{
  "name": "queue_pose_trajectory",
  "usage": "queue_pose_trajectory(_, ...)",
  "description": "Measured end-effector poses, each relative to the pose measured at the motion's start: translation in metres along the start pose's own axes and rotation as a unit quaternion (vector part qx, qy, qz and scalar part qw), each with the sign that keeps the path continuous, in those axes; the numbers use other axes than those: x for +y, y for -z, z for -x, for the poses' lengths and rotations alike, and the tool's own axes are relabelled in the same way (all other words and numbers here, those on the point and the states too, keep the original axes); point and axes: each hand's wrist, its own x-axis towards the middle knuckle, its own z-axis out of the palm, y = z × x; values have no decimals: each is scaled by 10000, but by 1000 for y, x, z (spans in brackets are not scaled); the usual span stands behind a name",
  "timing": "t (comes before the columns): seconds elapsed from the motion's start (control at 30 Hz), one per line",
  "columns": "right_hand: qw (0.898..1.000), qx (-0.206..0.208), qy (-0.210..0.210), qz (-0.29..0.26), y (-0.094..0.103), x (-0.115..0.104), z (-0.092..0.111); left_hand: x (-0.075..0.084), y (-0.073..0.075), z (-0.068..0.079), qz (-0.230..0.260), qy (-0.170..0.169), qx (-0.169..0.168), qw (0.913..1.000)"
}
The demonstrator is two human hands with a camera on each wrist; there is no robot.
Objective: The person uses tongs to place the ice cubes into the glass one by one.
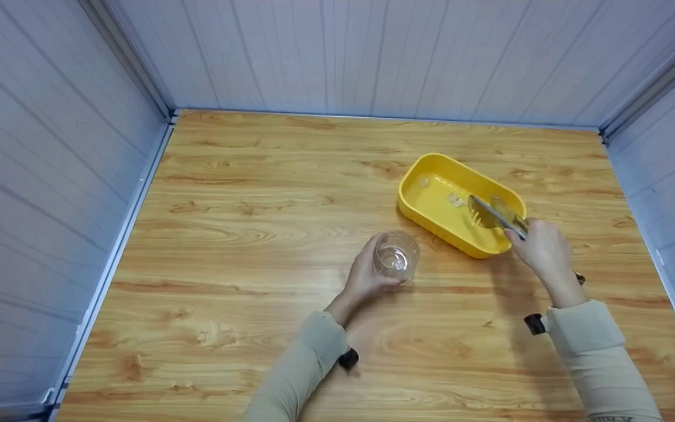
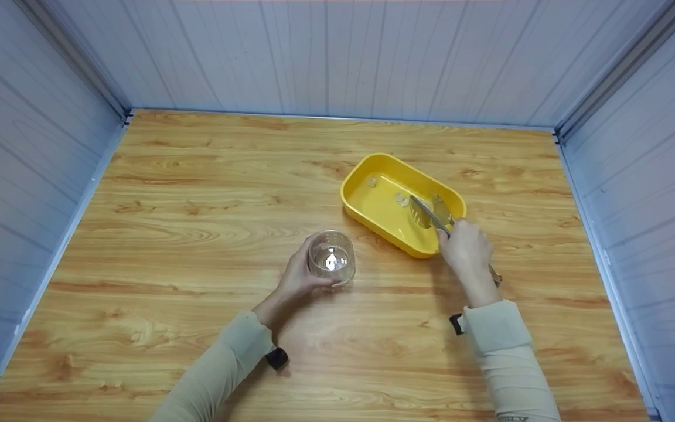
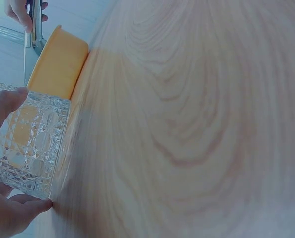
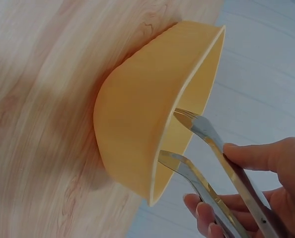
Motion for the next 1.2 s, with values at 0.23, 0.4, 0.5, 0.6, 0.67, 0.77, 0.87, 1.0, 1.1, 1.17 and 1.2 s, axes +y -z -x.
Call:
queue_pose_trajectory(0.23,9990,-329,-295,89,-3,2,-7,0,0,0,-42,-16,-20,10000)
queue_pose_trajectory(0.4,9978,-430,-491,142,-6,1,-10,0,0,0,-28,-17,-8,10000)
queue_pose_trajectory(0.5,9970,-493,-586,113,-6,0,-11,0,0,0,-38,1,1,10000)
queue_pose_trajectory(0.6,9962,-558,-663,77,-7,0,-13,0,0,0,-43,42,-3,10000)
queue_pose_trajectory(0.67,9957,-604,-702,67,-8,0,-13,1,0,0,-44,54,-4,10000)
queue_pose_trajectory(0.77,9950,-673,-733,37,-10,1,-14,0,-1,-1,-39,33,-4,10000)
queue_pose_trajectory(0.87,9958,-649,-640,58,-13,2,-16,-1,0,-1,-15,27,-5,10000)
queue_pose_trajectory(1.0,9972,-532,-511,154,-16,3,-17,-1,0,0,35,47,-30,10000)
queue_pose_trajectory(1.1,9971,-498,-538,192,-18,1,-18,-1,0,0,18,28,-33,10000)
queue_pose_trajectory(1.17,9971,-479,-556,222,-18,1,-19,-1,0,0,-8,6,-18,10000)
queue_pose_trajectory(1.2,9971,-468,-559,224,-18,0,-19,-1,0,0,-24,-9,-9,10000)
